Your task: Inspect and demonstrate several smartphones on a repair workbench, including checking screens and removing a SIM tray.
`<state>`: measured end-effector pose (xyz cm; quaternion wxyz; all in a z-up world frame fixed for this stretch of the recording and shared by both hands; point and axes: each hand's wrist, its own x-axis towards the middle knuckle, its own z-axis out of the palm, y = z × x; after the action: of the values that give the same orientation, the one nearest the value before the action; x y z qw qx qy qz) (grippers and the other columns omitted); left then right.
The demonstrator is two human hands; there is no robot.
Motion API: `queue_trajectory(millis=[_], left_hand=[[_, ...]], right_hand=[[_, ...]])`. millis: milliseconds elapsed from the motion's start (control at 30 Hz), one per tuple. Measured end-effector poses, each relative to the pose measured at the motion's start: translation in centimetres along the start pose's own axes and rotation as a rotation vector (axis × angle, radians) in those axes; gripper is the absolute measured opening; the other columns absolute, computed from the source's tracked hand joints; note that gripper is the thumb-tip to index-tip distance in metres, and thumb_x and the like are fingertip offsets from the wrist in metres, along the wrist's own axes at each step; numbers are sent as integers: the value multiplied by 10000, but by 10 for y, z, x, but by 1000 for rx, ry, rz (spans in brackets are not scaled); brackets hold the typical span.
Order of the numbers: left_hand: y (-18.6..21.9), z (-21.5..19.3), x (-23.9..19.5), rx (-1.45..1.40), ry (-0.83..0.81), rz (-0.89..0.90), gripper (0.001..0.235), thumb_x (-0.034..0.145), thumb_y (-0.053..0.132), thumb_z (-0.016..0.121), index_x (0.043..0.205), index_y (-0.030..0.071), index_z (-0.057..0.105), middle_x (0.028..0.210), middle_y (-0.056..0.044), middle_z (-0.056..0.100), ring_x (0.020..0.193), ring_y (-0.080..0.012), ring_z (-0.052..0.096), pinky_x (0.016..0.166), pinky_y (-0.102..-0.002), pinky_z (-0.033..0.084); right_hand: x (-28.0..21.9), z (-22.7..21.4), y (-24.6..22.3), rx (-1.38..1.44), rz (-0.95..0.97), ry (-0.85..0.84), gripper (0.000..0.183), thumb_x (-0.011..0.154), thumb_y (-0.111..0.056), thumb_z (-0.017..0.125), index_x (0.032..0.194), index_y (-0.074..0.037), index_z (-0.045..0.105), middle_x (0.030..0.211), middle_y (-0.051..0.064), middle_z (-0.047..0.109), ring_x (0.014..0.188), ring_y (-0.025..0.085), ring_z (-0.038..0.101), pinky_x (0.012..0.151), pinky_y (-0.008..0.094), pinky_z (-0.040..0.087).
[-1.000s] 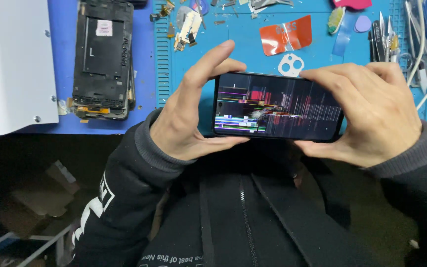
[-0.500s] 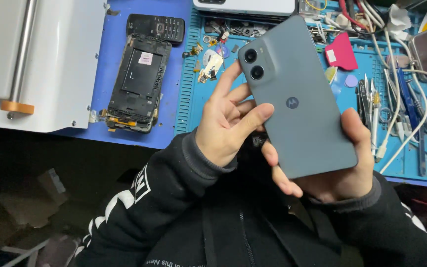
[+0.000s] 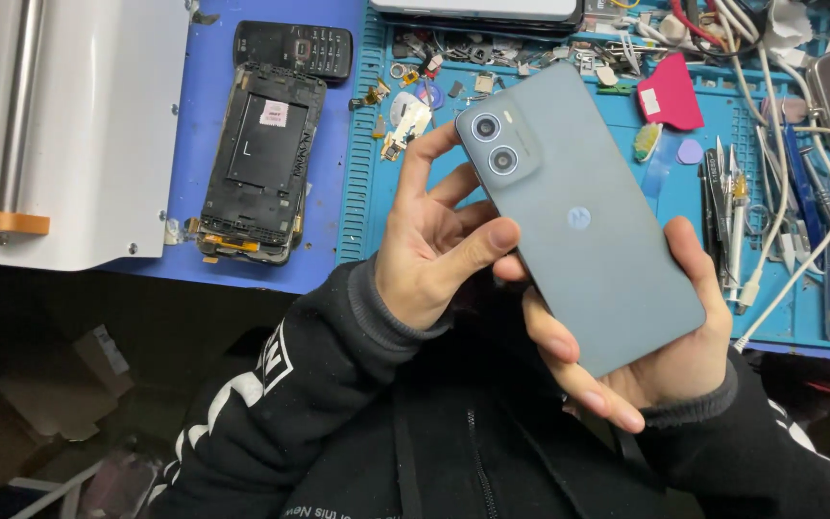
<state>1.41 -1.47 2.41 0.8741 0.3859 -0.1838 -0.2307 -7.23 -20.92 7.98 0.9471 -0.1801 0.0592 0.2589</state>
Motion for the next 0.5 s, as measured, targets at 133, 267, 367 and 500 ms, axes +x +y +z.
queue_trajectory(millis=[133, 267, 367, 500], left_hand=[[-8, -10, -2, -64, -45, 2, 896, 1000, 122, 785, 1624, 126, 142, 1526, -177, 464, 1321, -255, 582, 1160, -421, 512], [-14, -22, -6, -154, -156, -58, 970, 946, 216, 881, 1626, 86, 200, 1494, -131, 478, 1338, -206, 522, 1184, -385, 448], [-5, -22, -6, -178, -237, -130, 951, 923, 253, 912, 1604, 7, 296, 1485, -123, 489, 1342, -189, 509, 1177, -366, 422], [9, -18, -4, -110, -294, -126, 888, 958, 318, 875, 1591, -7, 343, 1514, -83, 504, 1335, -147, 509, 1192, -322, 424]], right_hand=[[-3, -6, 6, 83, 41, -86, 1042, 1050, -715, 328, 1508, 218, 250, 928, 285, 577, 466, 320, 601, 380, 317, 485], [-5, -18, 12, 232, 170, -222, 1069, 1046, -737, 381, 1500, 217, 219, 931, 285, 590, 526, 365, 627, 378, 344, 512], [-6, -24, 13, 269, 242, -277, 1108, 1020, -766, 398, 1494, 214, 187, 915, 285, 593, 540, 389, 636, 364, 365, 530], [-5, -19, 12, 214, 251, -244, 1131, 1003, -788, 377, 1484, 216, 177, 895, 276, 599, 535, 374, 657, 368, 362, 543]])
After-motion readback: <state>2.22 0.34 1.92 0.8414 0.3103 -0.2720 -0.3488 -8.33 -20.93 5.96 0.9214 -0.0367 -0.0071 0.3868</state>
